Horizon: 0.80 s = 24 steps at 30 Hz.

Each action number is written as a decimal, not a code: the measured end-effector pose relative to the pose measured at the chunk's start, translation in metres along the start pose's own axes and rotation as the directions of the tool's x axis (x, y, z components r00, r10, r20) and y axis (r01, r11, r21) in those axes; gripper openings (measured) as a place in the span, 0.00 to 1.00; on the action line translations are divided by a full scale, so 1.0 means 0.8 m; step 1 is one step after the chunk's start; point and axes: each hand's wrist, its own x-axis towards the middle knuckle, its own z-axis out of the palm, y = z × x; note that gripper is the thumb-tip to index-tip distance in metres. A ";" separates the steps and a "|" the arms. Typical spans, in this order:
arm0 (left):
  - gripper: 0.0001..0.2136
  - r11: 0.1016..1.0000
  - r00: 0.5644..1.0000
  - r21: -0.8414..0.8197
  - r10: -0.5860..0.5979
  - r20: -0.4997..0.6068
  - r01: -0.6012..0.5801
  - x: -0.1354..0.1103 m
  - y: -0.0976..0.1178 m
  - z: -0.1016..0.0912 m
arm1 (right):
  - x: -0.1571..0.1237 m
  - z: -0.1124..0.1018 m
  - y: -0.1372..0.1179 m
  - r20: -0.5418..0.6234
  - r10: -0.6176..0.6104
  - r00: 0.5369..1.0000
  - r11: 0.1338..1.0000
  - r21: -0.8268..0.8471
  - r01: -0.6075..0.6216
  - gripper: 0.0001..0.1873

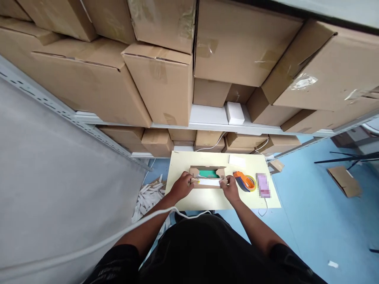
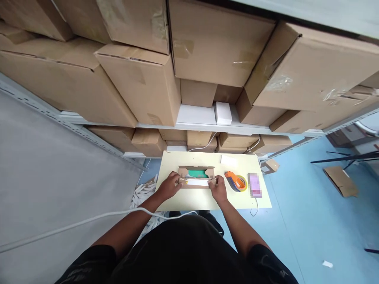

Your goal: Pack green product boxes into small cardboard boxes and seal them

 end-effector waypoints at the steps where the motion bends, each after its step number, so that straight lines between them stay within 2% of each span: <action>1: 0.16 1.000 0.999 0.016 -0.018 -0.050 0.019 0.009 0.002 -0.005 | 0.001 0.005 0.003 -0.013 0.040 0.999 0.999 0.004 -0.040 0.29; 3: 0.26 0.998 0.988 0.069 0.009 -0.153 0.002 0.027 0.008 -0.013 | 0.004 0.012 0.008 -0.022 0.106 0.994 0.994 0.021 -0.105 0.35; 4: 0.30 0.995 0.986 0.100 0.046 -0.163 -0.030 0.036 0.011 -0.016 | 0.005 0.015 0.011 -0.011 0.122 0.993 0.992 0.031 -0.121 0.37; 6: 0.31 0.984 0.990 0.145 0.116 -0.076 -0.104 0.048 0.017 -0.018 | 0.010 0.016 0.015 0.031 0.125 0.992 0.991 0.042 -0.126 0.39; 8: 0.27 0.976 0.991 0.172 0.133 0.012 -0.133 0.050 0.020 -0.013 | 0.015 0.015 0.018 0.075 0.118 0.990 0.992 0.040 -0.121 0.40; 13: 0.18 0.960 0.988 0.240 0.153 -0.010 -0.147 0.015 0.008 0.017 | 0.024 0.011 0.023 0.118 0.064 0.991 0.996 0.055 -0.071 0.39; 15: 0.17 0.952 0.984 0.259 0.176 -0.017 -0.166 0.001 0.002 0.030 | 0.026 0.012 0.022 0.124 0.050 0.991 0.997 0.048 -0.056 0.39; 18: 0.17 0.947 0.980 0.290 0.173 -0.097 -0.138 -0.003 0.000 0.044 | 0.029 0.012 0.014 0.143 0.040 0.989 0.999 0.015 -0.042 0.39; 21: 0.13 0.941 0.967 0.321 0.172 -0.185 -0.106 0.011 0.007 0.050 | 0.032 -0.004 0.013 0.217 -0.003 0.976 0.999 0.034 -0.005 0.36; 24: 0.11 0.935 0.955 0.342 0.183 -0.235 -0.095 0.025 0.016 0.050 | 0.034 -0.046 0.038 0.204 -0.089 0.975 0.996 -0.010 0.093 0.26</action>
